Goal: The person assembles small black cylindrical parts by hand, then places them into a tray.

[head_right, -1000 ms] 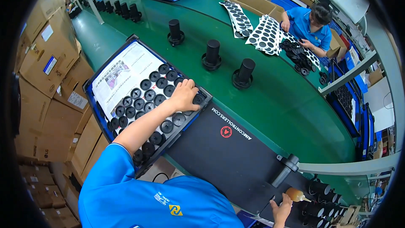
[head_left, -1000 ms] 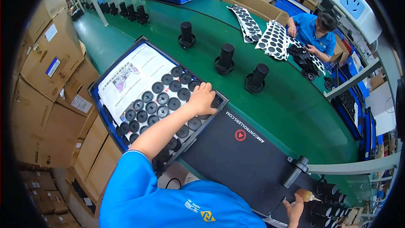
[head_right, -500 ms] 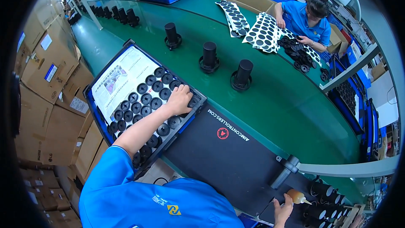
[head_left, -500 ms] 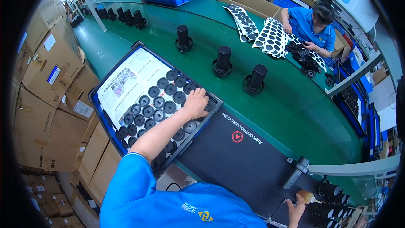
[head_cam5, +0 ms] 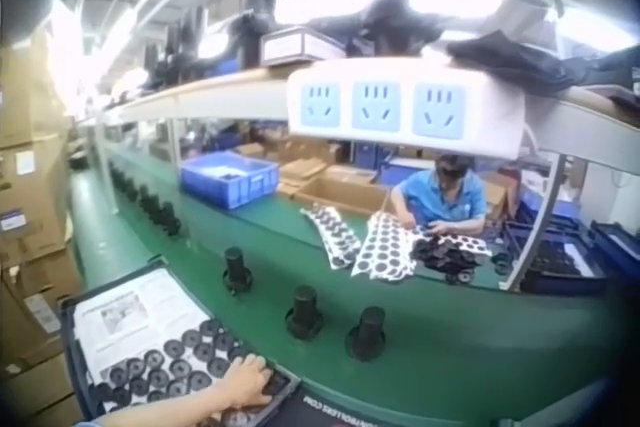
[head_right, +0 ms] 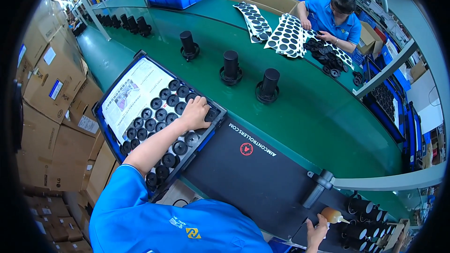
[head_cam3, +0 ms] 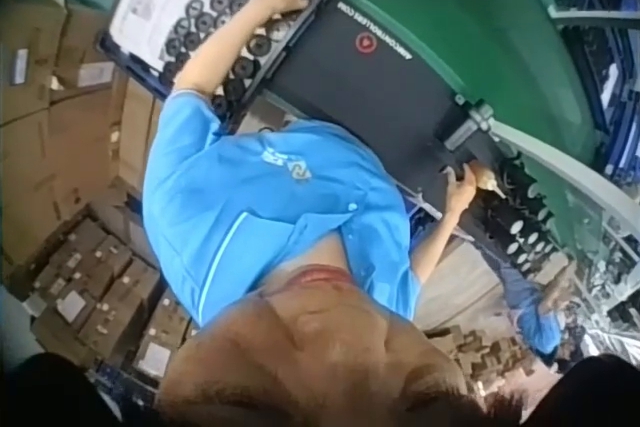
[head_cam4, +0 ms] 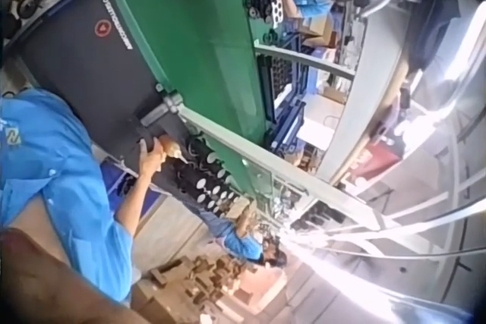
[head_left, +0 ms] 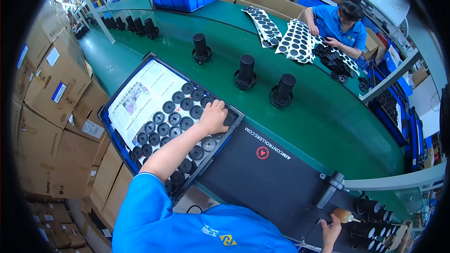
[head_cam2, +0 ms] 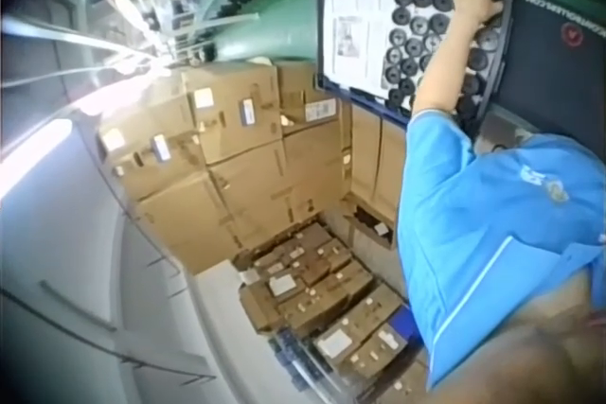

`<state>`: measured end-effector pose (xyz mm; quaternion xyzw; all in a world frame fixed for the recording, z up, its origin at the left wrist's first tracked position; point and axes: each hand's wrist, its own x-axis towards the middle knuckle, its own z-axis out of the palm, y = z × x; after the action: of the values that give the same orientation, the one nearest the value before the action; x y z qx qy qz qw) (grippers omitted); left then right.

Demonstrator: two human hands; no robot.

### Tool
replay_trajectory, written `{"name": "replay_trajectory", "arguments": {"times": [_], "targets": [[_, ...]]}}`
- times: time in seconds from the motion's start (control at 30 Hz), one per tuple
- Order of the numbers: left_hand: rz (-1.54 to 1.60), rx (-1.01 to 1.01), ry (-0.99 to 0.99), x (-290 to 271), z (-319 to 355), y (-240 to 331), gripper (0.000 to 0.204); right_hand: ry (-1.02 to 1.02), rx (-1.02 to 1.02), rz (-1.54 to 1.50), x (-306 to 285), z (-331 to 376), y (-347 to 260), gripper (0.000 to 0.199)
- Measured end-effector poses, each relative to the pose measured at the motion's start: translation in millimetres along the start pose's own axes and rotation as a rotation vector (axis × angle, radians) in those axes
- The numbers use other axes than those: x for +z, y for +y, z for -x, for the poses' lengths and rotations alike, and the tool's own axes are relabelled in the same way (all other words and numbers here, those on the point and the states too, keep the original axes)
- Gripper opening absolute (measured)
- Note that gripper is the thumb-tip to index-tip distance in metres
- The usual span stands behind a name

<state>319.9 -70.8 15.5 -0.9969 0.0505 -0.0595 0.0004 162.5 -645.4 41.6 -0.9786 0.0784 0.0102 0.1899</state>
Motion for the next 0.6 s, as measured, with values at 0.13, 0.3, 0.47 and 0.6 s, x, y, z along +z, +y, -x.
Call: {"name": "replay_trajectory", "arguments": {"times": [0.13,0.3,0.47,0.6], "targets": [[0.029,0.015,0.085,-28.7,12.5,-3.5,0.044,0.073,0.039,-0.082,-3.2,7.5,-20.0,0.041],[0.311,0.241,0.208,-79.6,19.8,41.9,0.05,0.126,0.09,-0.706,2.2,-0.5,-68.8,0.036],[0.706,0.66,0.142,-106.4,28.4,148.8,0.055,-0.572,-0.038,-1.762,30.8,-15.0,-165.4,0.068],[0.821,0.89,-0.013,-106.7,31.6,214.6,0.058,-0.707,-0.121,-1.981,45.9,-3.9,-151.9,0.069]]}}
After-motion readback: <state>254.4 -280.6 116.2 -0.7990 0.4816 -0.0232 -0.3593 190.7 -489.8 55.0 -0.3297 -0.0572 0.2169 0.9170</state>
